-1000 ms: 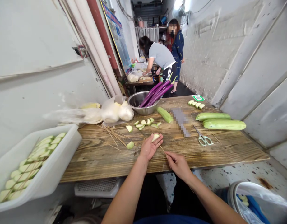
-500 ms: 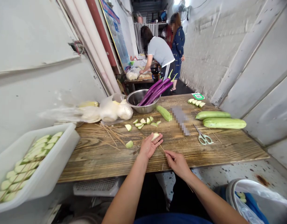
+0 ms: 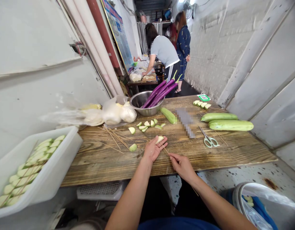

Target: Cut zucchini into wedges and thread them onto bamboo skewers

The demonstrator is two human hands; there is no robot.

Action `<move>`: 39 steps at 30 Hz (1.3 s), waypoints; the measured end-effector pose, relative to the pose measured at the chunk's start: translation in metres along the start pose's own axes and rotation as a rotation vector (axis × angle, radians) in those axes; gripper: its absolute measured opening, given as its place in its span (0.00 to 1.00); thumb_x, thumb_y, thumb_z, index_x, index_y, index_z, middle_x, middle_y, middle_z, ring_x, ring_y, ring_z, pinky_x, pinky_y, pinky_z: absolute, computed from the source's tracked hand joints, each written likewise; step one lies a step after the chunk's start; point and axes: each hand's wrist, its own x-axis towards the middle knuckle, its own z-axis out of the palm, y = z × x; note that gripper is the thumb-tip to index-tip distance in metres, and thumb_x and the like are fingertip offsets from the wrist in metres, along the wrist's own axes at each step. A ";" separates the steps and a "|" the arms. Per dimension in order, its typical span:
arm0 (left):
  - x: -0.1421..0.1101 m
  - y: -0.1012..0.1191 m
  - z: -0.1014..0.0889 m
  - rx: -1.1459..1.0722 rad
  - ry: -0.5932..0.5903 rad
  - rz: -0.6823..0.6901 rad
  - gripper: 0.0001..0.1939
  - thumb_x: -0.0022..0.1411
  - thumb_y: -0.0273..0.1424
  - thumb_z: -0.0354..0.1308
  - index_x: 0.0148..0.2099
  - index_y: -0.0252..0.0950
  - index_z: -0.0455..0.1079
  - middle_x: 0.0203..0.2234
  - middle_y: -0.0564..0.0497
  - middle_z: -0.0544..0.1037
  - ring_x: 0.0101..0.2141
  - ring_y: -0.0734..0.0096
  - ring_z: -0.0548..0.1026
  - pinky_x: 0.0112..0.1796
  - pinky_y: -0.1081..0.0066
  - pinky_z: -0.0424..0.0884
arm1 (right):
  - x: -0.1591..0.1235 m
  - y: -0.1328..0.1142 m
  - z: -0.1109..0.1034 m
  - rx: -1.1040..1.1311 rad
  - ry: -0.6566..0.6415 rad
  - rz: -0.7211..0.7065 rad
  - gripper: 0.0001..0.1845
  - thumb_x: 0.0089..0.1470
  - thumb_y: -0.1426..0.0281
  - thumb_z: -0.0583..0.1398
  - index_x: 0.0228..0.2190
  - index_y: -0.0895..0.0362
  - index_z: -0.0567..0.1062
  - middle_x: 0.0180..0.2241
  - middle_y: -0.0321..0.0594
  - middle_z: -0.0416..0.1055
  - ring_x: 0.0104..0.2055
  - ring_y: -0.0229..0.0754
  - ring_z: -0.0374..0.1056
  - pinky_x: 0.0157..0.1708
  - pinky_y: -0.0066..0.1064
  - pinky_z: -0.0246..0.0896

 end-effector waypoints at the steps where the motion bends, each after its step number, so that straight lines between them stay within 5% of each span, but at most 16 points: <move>1: 0.000 0.000 0.000 0.002 0.001 0.000 0.07 0.56 0.28 0.57 0.35 0.27 0.69 0.38 0.36 0.76 0.46 0.53 0.71 0.48 0.52 0.64 | 0.000 0.000 0.000 0.000 0.001 -0.003 0.16 0.55 0.68 0.51 0.41 0.55 0.75 0.35 0.40 0.76 0.34 0.42 0.72 0.37 0.33 0.66; 39: -0.002 0.002 0.008 0.088 0.047 -0.044 0.07 0.58 0.26 0.54 0.34 0.25 0.70 0.34 0.36 0.77 0.40 0.55 0.75 0.47 0.55 0.67 | 0.002 0.000 0.002 -0.039 0.003 -0.012 0.17 0.55 0.70 0.50 0.40 0.56 0.76 0.35 0.41 0.76 0.34 0.43 0.72 0.34 0.31 0.65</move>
